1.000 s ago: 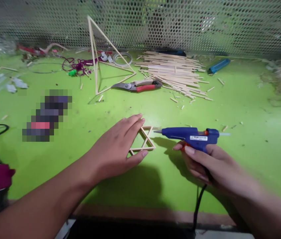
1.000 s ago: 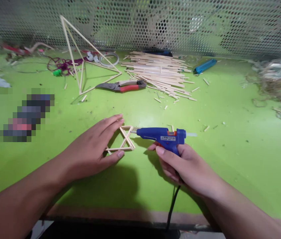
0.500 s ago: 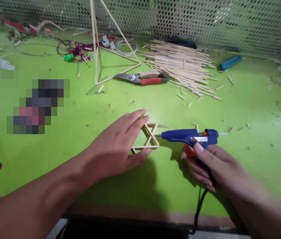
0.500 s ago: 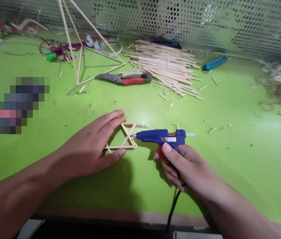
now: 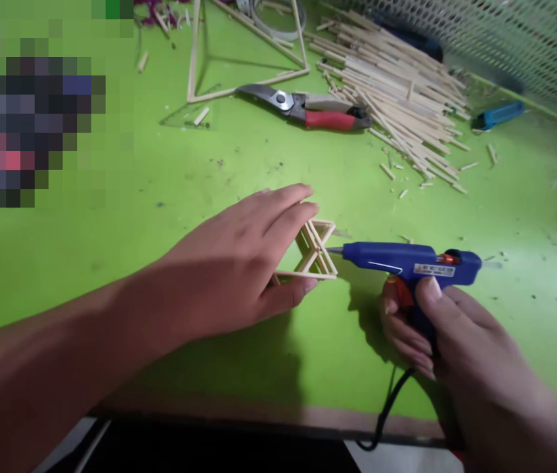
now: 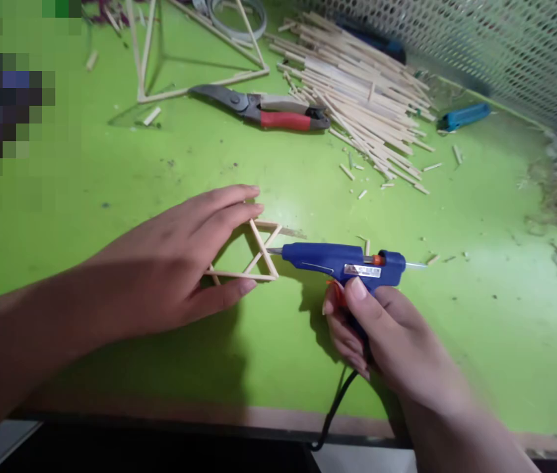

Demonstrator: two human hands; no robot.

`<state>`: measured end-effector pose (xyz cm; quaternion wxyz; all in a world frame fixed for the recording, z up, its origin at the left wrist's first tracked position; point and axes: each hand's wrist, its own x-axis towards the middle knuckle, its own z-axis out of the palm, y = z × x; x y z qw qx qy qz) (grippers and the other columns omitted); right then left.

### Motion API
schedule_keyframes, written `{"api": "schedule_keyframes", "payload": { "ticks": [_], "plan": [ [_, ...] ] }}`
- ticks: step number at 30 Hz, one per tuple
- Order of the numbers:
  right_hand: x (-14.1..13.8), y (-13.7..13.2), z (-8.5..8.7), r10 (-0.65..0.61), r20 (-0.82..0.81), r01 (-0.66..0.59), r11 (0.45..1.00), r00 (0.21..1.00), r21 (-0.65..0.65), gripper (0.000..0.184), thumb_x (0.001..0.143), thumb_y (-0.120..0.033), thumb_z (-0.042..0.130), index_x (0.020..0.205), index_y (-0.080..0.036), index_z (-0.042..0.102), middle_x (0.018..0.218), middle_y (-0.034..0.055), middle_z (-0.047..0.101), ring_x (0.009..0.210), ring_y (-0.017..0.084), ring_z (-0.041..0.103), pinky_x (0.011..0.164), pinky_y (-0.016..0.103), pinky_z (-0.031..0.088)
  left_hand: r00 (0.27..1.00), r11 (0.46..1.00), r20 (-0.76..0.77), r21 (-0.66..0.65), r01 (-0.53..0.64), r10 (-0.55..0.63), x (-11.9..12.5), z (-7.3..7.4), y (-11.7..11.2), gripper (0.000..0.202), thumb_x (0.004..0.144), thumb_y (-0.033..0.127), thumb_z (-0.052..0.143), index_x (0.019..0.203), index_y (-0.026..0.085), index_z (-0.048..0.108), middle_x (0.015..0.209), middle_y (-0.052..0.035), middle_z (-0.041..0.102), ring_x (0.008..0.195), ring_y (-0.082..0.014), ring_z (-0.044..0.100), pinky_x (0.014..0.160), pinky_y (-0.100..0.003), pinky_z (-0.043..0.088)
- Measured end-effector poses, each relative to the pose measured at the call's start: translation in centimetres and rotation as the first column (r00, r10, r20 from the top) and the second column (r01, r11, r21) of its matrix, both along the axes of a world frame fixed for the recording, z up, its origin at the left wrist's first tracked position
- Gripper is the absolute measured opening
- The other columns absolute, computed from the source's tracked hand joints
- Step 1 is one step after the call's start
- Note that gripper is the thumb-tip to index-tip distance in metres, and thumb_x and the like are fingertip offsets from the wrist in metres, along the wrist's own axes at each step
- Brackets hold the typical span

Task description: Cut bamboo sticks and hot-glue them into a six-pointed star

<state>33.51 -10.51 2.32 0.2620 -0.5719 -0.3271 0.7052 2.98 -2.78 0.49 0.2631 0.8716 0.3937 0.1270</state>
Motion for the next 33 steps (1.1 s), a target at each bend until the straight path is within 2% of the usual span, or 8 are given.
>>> {"api": "schedule_keyframes", "payload": {
  "ticks": [3,11,21,27,33],
  "plan": [
    [0.2,-0.3,-0.1,0.013,0.019,-0.013,1.0,1.0,0.003,0.056,0.107,-0.078,0.06,0.092,-0.025,0.073,0.058,-0.0039,0.045,0.044,0.012,0.037,0.038,0.028,0.029,1.0,1.0,0.009,-0.027,-0.014,0.015,0.0,0.0,0.1,0.081,0.11,0.065,0.062,0.176,0.021,0.045,0.188,-0.0132,0.038,0.172,-0.0475,0.036,0.143,-0.068,0.033],
    [-0.2,-0.5,0.1,-0.012,-0.011,0.012,0.999,1.0,0.045,0.049,0.112,-0.065,0.062,0.085,-0.025,0.071,0.061,-0.0023,0.048,0.048,0.012,0.04,0.044,0.03,0.028,0.999,0.999,0.039,-0.038,-0.011,0.012,0.1,-0.1,0.1,0.08,0.109,0.06,0.064,0.176,0.02,0.047,0.188,-0.0119,0.038,0.173,-0.0466,0.034,0.145,-0.067,0.028],
    [-0.6,-0.7,0.4,-0.024,0.017,0.022,0.997,1.0,0.077,0.049,0.114,-0.062,0.061,0.081,-0.026,0.067,0.063,-0.0023,0.048,0.05,0.012,0.038,0.046,0.031,0.027,0.999,0.997,0.048,-0.068,-0.02,0.023,0.0,-0.1,0.1,0.078,0.109,0.061,0.064,0.175,0.022,0.047,0.189,-0.0104,0.036,0.174,-0.0471,0.032,0.144,-0.067,0.029],
    [-0.7,-0.7,0.6,-0.018,0.048,0.014,0.995,0.999,0.095,0.055,0.114,-0.063,0.059,0.075,-0.024,0.06,0.062,-0.0028,0.045,0.05,0.011,0.036,0.046,0.029,0.026,0.998,0.999,0.054,0.031,0.025,-0.027,-0.1,-0.2,0.2,0.077,0.112,0.059,0.061,0.174,0.017,0.046,0.186,-0.0174,0.039,0.172,-0.0465,0.037,0.144,-0.066,0.03],
    [0.1,-0.7,-0.3,0.08,0.024,-0.082,0.988,0.997,0.13,0.059,0.115,-0.066,0.056,0.074,-0.023,0.057,0.062,-0.0032,0.047,0.049,0.01,0.039,0.044,0.027,0.028,0.996,0.994,0.068,0.099,0.052,-0.059,-0.3,-0.6,0.1,0.081,0.11,0.059,0.067,0.173,0.012,0.044,0.184,-0.0243,0.041,0.171,-0.0454,0.04,0.142,-0.064,0.033]
  ]
}}
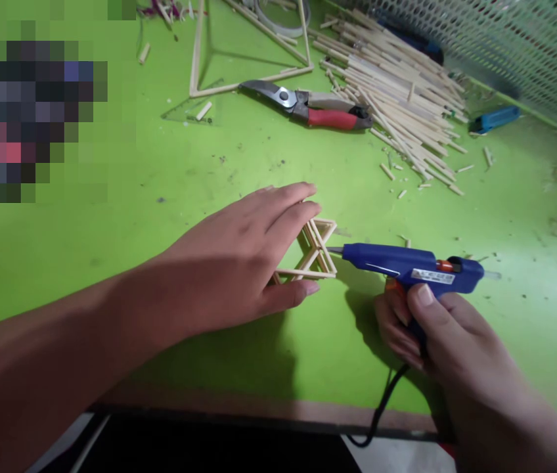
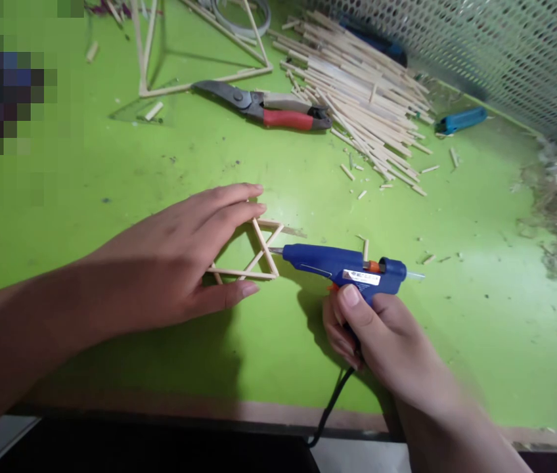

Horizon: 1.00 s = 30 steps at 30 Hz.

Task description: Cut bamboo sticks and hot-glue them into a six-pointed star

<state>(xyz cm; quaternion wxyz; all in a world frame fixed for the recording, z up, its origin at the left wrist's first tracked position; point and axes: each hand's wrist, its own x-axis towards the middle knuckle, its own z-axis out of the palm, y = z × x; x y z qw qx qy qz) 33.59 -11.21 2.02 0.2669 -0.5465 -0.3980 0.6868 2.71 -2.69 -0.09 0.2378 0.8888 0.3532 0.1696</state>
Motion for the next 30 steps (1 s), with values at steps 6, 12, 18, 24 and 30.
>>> {"api": "schedule_keyframes", "payload": {
  "ticks": [6,12,18,24,30],
  "plan": [
    [0.42,0.13,-0.43,0.044,0.005,-0.044,0.998,0.999,0.043,0.062,0.117,-0.068,0.05,0.073,-0.024,0.057,0.058,-0.0032,0.048,0.047,0.01,0.04,0.043,0.027,0.027,1.0,1.0,0.018,0.002,-0.017,0.017,0.09,-0.08,-0.08,0.073,0.113,0.052,0.063,0.173,0.014,0.045,0.183,-0.0236,0.043,0.17,-0.0445,0.042,0.142,-0.065,0.034],
    [0.28,0.35,-0.21,0.055,0.018,-0.056,0.998,0.998,0.038,0.064,0.116,-0.07,0.051,0.071,-0.024,0.055,0.057,-0.003,0.048,0.046,0.011,0.04,0.043,0.028,0.026,1.0,1.0,-0.01,0.005,-0.009,0.009,0.09,0.1,0.08,0.075,0.114,0.059,0.059,0.172,0.012,0.046,0.182,-0.0252,0.044,0.17,-0.0441,0.041,0.142,-0.063,0.034],
    [0.38,0.24,-0.37,0.068,0.005,-0.069,0.997,0.998,0.036,0.064,0.116,-0.071,0.05,0.072,-0.024,0.056,0.058,-0.003,0.048,0.047,0.011,0.04,0.044,0.028,0.027,1.0,1.0,-0.026,0.025,-0.002,0.003,0.01,-0.17,0.15,0.077,0.115,0.064,0.053,0.171,0.011,0.046,0.182,-0.0249,0.044,0.17,-0.0422,0.042,0.142,-0.063,0.035],
    [0.56,0.36,-0.32,0.066,-0.002,-0.066,0.998,0.998,0.017,0.064,0.116,-0.071,0.049,0.072,-0.024,0.056,0.057,-0.0029,0.048,0.047,0.011,0.038,0.044,0.029,0.026,1.0,1.0,0.011,-0.004,-0.011,0.011,0.01,-0.21,0.14,0.076,0.114,0.064,0.056,0.172,0.015,0.048,0.182,-0.023,0.045,0.17,-0.0435,0.042,0.141,-0.064,0.035],
    [0.55,0.23,-0.32,0.061,-0.001,-0.061,0.998,0.998,0.011,0.064,0.116,-0.071,0.049,0.072,-0.025,0.056,0.057,-0.0026,0.048,0.048,0.012,0.038,0.045,0.03,0.027,1.0,1.0,-0.001,-0.006,-0.004,0.004,0.0,0.14,0.24,0.076,0.114,0.063,0.056,0.171,0.013,0.048,0.182,-0.0237,0.045,0.17,-0.0438,0.042,0.141,-0.065,0.035]
  ]
}}
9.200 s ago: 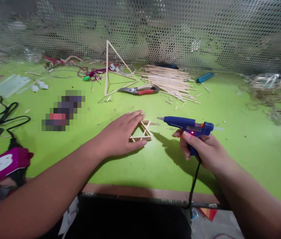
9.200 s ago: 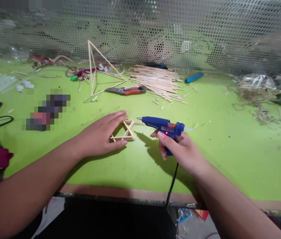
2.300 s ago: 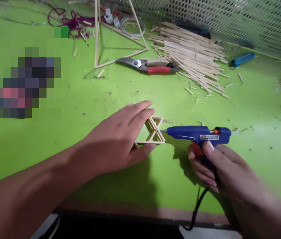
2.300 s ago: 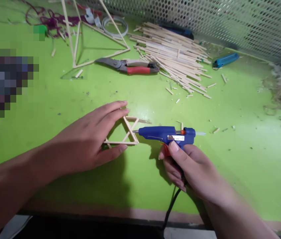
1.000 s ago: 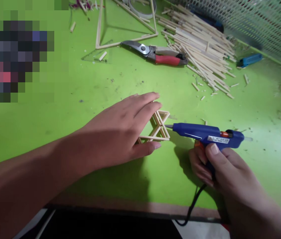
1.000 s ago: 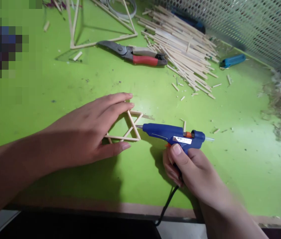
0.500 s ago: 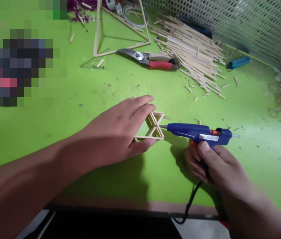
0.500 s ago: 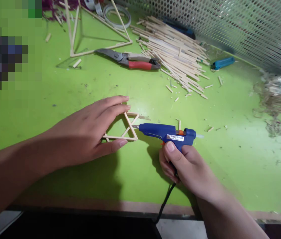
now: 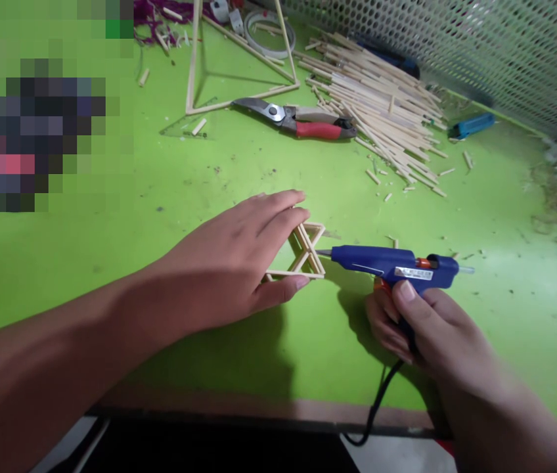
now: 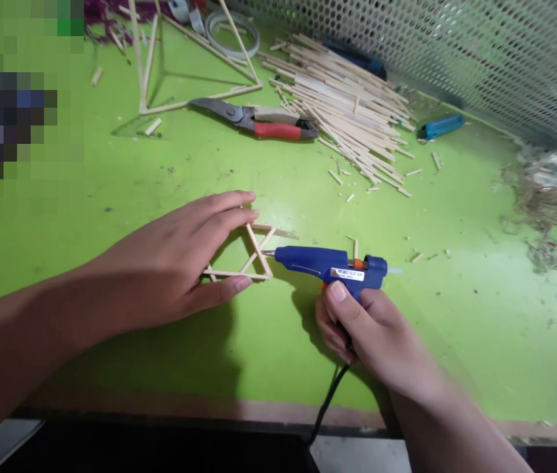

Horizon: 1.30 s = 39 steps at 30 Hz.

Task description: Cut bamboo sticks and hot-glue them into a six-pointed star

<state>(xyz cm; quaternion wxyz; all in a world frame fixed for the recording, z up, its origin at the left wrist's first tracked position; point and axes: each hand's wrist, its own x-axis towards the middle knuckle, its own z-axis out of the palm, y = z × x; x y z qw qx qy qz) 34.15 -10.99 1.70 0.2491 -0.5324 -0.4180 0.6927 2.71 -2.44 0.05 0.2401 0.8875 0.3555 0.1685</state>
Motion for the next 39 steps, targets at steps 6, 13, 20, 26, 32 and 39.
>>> {"api": "schedule_keyframes", "payload": {
  "ticks": [6,13,20,26,32,39],
  "plan": [
    [0.2,-0.1,-0.2,0.011,-0.008,-0.011,1.0,1.0,0.011,0.064,0.117,-0.069,0.049,0.073,-0.024,0.057,0.058,-0.0028,0.049,0.048,0.011,0.037,0.044,0.029,0.026,1.0,0.999,-0.014,0.051,0.01,-0.01,-0.1,-0.3,0.0,0.078,0.117,0.067,0.047,0.17,0.01,0.048,0.181,-0.0256,0.046,0.17,-0.041,0.043,0.141,-0.062,0.036],
    [-0.1,0.1,0.0,0.0,-0.007,0.0,1.0,1.0,0.002,0.064,0.115,-0.07,0.052,0.071,-0.024,0.057,0.057,-0.0025,0.048,0.048,0.012,0.037,0.045,0.03,0.027,1.0,1.0,-0.013,0.007,0.001,-0.001,0.0,-0.1,0.0,0.076,0.116,0.066,0.049,0.171,0.013,0.049,0.182,-0.0232,0.046,0.169,-0.0429,0.043,0.141,-0.064,0.035],
    [-0.4,0.3,0.4,-0.022,-0.01,0.022,0.999,1.0,-0.029,0.062,0.113,-0.07,0.059,0.071,-0.025,0.056,0.056,-0.0029,0.047,0.048,0.012,0.037,0.045,0.03,0.026,0.999,1.0,-0.053,-0.019,-0.005,0.004,0.1,0.6,0.1,0.074,0.116,0.065,0.051,0.17,0.015,0.052,0.182,-0.0225,0.046,0.169,-0.0445,0.044,0.14,-0.066,0.036],
    [-0.3,0.2,0.0,-0.165,-0.171,0.17,0.985,0.971,0.013,0.053,0.114,-0.072,0.052,0.095,-0.026,0.069,0.061,-0.0055,0.047,0.045,0.011,0.029,0.043,0.029,0.028,0.995,1.0,-0.097,-0.007,-0.007,0.007,0.3,0.6,0.0,0.074,0.116,0.063,0.051,0.17,0.012,0.051,0.182,-0.0232,0.046,0.17,-0.0416,0.042,0.141,-0.063,0.035],
    [-0.2,0.5,-0.2,-0.173,-0.177,0.182,0.983,0.969,0.033,0.049,0.117,-0.066,0.051,0.119,-0.024,0.075,0.06,-0.0067,0.044,0.045,0.011,0.031,0.044,0.03,0.027,0.99,0.999,-0.141,-0.02,-0.025,0.022,0.4,0.8,0.1,0.075,0.115,0.061,0.055,0.17,0.01,0.051,0.184,-0.0223,0.043,0.171,-0.0412,0.041,0.142,-0.062,0.034],
    [-0.6,0.8,0.0,-0.198,-0.176,0.214,0.974,0.964,0.074,0.044,0.114,-0.064,0.059,0.11,-0.023,0.073,0.061,-0.0063,0.047,0.046,0.011,0.034,0.044,0.028,0.027,0.986,1.0,-0.168,-0.013,0.006,-0.008,0.4,1.2,0.3,0.076,0.115,0.061,0.053,0.173,0.012,0.048,0.186,-0.0213,0.04,0.173,-0.04,0.038,0.143,-0.062,0.029]
  ]
}}
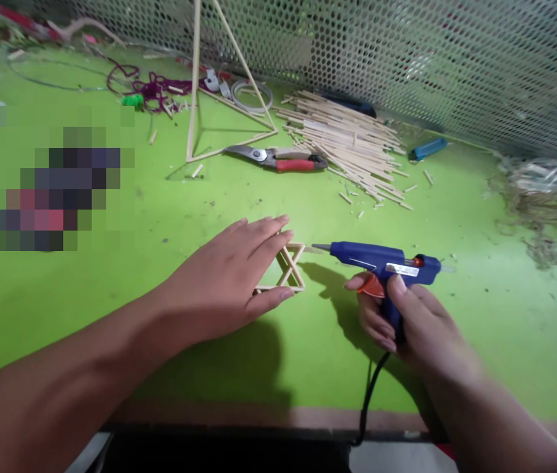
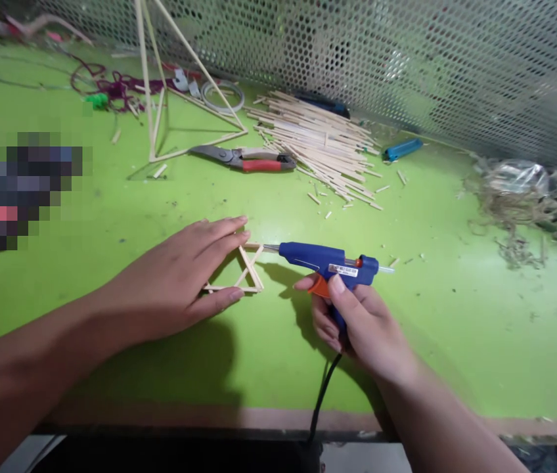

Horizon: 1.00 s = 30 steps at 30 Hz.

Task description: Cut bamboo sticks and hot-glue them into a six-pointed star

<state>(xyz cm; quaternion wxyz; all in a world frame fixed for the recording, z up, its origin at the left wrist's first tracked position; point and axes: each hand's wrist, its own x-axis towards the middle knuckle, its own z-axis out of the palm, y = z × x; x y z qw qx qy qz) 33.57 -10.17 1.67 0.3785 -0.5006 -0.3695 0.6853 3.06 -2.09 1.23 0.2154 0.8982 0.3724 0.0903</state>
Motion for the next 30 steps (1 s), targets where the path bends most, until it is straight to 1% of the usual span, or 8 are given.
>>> {"api": "schedule_keyframes", "payload": {
  "ticks": [5,12,16,19,22,24,27,30],
  "plan": [
    [0.2,-0.2,-0.1,-0.001,0.02,0.001,1.0,1.0,0.029,0.043,0.113,-0.063,0.061,0.111,-0.023,0.074,0.062,-0.0063,0.048,0.047,0.011,0.035,0.043,0.027,0.028,0.999,1.0,0.03,-0.003,0.028,-0.028,-0.3,0.1,0.1,0.072,0.113,0.06,0.059,0.172,0.019,0.051,0.188,-0.0192,0.035,0.174,-0.0403,0.036,0.142,-0.063,0.03],
    [0.4,-0.5,-0.1,-0.013,0.057,0.012,1.0,0.998,0.029,0.044,0.113,-0.063,0.062,0.112,-0.021,0.075,0.064,-0.0055,0.049,0.048,0.011,0.04,0.044,0.026,0.029,1.0,1.0,0.002,0.013,0.012,-0.012,-0.8,0.6,0.0,0.084,0.107,0.068,0.066,0.175,0.024,0.046,0.191,-0.018,0.03,0.173,-0.0455,0.035,0.139,-0.068,0.033],
    [0.5,-0.5,0.0,-0.021,0.066,0.02,1.0,0.998,0.015,0.047,0.111,-0.066,0.064,0.113,-0.021,0.075,0.064,-0.0057,0.049,0.048,0.011,0.042,0.044,0.026,0.031,0.996,0.995,-0.013,0.053,-0.087,0.088,-2.1,1.4,-0.3,0.095,0.093,0.067,0.082,0.172,0.026,0.048,0.186,-0.0179,0.038,0.167,-0.0496,0.042,0.135,-0.071,0.039],
    [0.8,-0.5,0.0,-0.026,0.098,0.023,0.999,0.995,0.033,0.049,0.111,-0.067,0.063,0.115,-0.021,0.076,0.063,-0.0053,0.049,0.048,0.012,0.043,0.044,0.026,0.035,0.996,0.995,-0.03,0.064,-0.078,0.081,-3.4,2.7,-0.1,0.085,0.09,0.061,0.086,0.162,0.027,0.056,0.176,-0.0177,0.049,0.161,-0.0488,0.048,0.132,-0.069,0.044],
    [0.9,-0.6,0.1,-0.04,0.209,0.017,0.993,0.977,0.113,0.05,0.111,-0.068,0.062,0.114,-0.021,0.078,0.061,-0.004,0.052,0.047,0.014,0.047,0.043,0.027,0.037,0.996,0.996,-0.056,0.065,-0.066,0.069,-4.1,4.1,0.1,0.068,0.09,0.053,0.084,0.148,0.026,0.063,0.162,-0.0175,0.059,0.151,-0.047,0.057,0.126,-0.065,0.051],
    [0.9,-0.9,0.3,-0.068,0.326,-0.002,0.978,0.943,0.209,0.049,0.111,-0.067,0.063,0.111,-0.021,0.079,0.06,-0.0028,0.053,0.047,0.014,0.049,0.042,0.028,0.038,0.995,0.997,-0.081,0.061,-0.055,0.06,-4.2,4.8,0.1,0.058,0.091,0.048,0.08,0.142,0.025,0.065,0.154,-0.0165,0.063,0.143,-0.0444,0.062,0.121,-0.063,0.054],
    [0.9,-1.4,0.8,-0.153,0.497,-0.055,0.924,0.854,0.379,0.043,0.109,-0.064,0.068,0.109,-0.023,0.082,0.061,-0.0004,0.057,0.049,0.016,0.052,0.042,0.03,0.039,0.992,0.997,-0.115,0.071,-0.042,0.05,-4.2,5.3,-0.1,0.047,0.092,0.042,0.078,0.133,0.024,0.066,0.145,-0.0148,0.066,0.132,-0.0401,0.067,0.114,-0.057,0.057],
    [1.0,-1.9,1.2,-0.182,0.625,-0.191,0.855,0.759,0.482,0.028,0.107,-0.054,0.075,0.107,-0.026,0.082,0.065,0.001,0.065,0.048,0.017,0.055,0.043,0.032,0.041,0.993,0.995,-0.118,0.093,-0.018,0.029,-3.9,5.2,-0.3,0.036,0.092,0.039,0.076,0.123,0.023,0.069,0.133,-0.0136,0.07,0.119,-0.0366,0.069,0.102,-0.053,0.059]
  ]
}}
